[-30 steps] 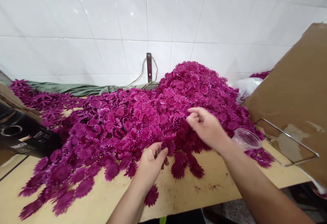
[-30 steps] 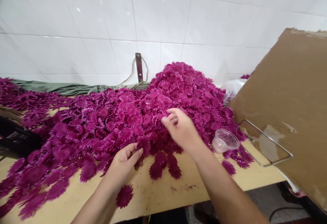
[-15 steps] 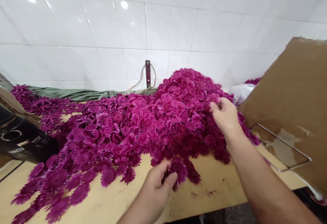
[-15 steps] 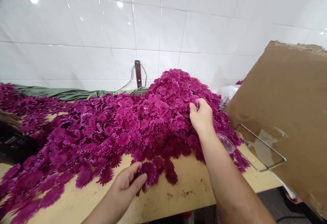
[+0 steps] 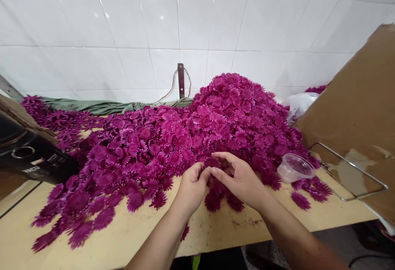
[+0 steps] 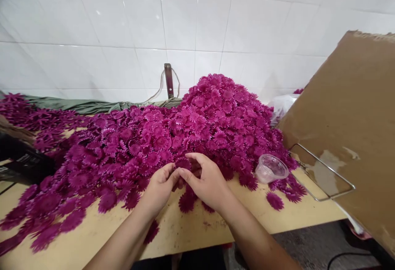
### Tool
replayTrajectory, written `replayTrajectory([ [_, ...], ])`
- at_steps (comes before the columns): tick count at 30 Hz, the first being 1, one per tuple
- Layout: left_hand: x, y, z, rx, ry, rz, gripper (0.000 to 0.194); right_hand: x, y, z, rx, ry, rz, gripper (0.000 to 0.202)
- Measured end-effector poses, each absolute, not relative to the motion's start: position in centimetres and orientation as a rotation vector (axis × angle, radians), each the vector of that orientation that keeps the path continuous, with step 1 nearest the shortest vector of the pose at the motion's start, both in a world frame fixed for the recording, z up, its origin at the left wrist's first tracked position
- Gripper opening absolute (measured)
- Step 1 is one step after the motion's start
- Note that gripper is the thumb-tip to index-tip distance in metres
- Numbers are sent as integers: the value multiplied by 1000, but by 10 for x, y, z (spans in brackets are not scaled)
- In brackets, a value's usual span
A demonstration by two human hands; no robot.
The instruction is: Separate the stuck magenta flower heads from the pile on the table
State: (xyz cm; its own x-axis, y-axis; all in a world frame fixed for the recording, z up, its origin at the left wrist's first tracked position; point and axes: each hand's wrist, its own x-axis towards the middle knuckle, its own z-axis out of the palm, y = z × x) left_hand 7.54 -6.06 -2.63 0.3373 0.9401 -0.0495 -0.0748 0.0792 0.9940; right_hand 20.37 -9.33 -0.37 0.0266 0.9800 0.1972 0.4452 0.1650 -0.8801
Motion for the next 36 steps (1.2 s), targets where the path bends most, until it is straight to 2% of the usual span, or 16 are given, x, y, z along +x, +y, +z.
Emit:
replayTrajectory([
  [8, 77, -55, -36, 1284, 945, 911, 22, 197, -87, -13, -1325, -1423, 933, 19],
  [13, 74, -55, -35, 1676, 1056, 907, 20, 201, -82, -18, -1359, -1279, 948, 23],
  [19, 67, -57, -27, 1997, 1124, 748, 33, 201, -85, -24, -1308, -1366, 1041, 18],
  [23, 62, -57, -21, 2154, 1238, 677, 40, 203, -88, -27, -1335, -1256, 927, 16],
  [27, 61, -60, -23, 2148, 1239, 870, 22, 206, -94, -26, -1447, -1288, 727, 16],
  [32, 73, -63, -32, 2171, 1052, 1054, 34, 206, -94, -29, -1597, -1333, 463, 25],
  [36, 85, -66, -34, 2252, 940, 1099, 37, 208, -90, -31, -1557, -1309, 594, 32],
])
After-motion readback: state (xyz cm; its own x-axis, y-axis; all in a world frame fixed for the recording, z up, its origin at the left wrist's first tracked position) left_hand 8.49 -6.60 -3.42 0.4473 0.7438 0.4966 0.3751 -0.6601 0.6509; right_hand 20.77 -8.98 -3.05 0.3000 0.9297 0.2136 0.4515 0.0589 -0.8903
